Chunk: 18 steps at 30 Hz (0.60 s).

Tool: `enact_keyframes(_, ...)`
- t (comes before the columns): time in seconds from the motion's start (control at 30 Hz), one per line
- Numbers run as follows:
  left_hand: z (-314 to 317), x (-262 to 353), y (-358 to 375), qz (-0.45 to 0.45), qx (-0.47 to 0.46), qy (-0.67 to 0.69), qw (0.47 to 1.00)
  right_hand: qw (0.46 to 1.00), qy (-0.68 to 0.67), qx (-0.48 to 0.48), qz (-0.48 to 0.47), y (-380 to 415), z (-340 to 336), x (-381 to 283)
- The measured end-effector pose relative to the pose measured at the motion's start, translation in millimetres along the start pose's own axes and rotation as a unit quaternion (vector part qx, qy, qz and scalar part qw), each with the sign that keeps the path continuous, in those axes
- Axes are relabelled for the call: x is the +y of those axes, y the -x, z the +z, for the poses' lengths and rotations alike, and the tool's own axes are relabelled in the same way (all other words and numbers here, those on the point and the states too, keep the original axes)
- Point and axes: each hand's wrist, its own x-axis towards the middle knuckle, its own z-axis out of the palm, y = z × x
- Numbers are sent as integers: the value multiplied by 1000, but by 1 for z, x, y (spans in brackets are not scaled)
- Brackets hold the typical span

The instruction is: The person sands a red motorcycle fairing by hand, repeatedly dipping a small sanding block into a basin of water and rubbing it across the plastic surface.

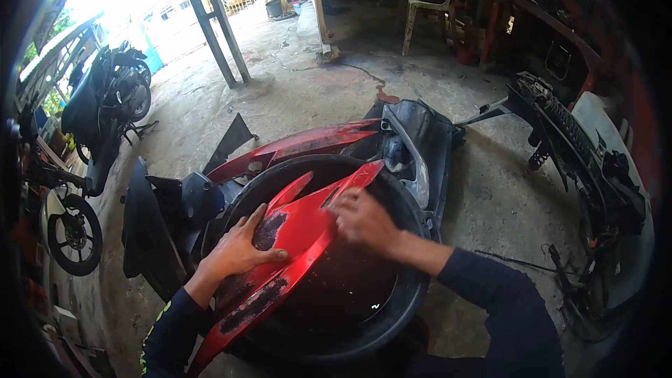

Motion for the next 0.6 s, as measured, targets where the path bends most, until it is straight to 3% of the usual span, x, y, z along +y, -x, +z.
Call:
enact_keyframes(0.03, 0, -1, 0, -2, 1, 1, 1000, 998, 58, -30, 5, 0, 2, 19)
enact_keyframes(0.07, -1, -1, 0, 5, -4, 13, 1000, 997, 13, -12, 81, 1, 10, 31)
enact_keyframes(0.17, 2, -3, -2, 9, 1, 9, 1000, 1000, -2, 18, -12, -3, 9, -22)
enact_keyframes(0.2, 3, -3, -2, 5, 3, -8, 1000, 999, -44, 27, 14, -3, 4, -31)
enact_keyframes(0.3, -3, 2, 0, 2, -14, 18, 1000, 994, 66, -43, 78, -3, 4, 32)
enact_keyframes(0.33, -2, 1, 1, 1, -15, 17, 1000, 994, 46, -17, 98, -7, 4, 41)
enact_keyframes(0.37, -1, 0, -1, 7, -12, 17, 1000, 994, 48, -15, 98, -1, 7, 35)
enact_keyframes(0.43, 0, -2, -3, 12, -9, 18, 1000, 1000, 7, -10, -25, -2, 1, -20)
enact_keyframes(0.5, 3, -3, -2, 1, 9, -15, 1000, 999, -40, 28, 4, 1, 3, -15)
enact_keyframes(0.57, -2, 1, -1, 0, -3, 6, 1000, 995, 86, 19, 43, 0, 9, 35)
enact_keyframes(0.6, -4, 3, -1, 1, -15, 27, 1000, 991, 132, 9, 11, -3, 9, 42)
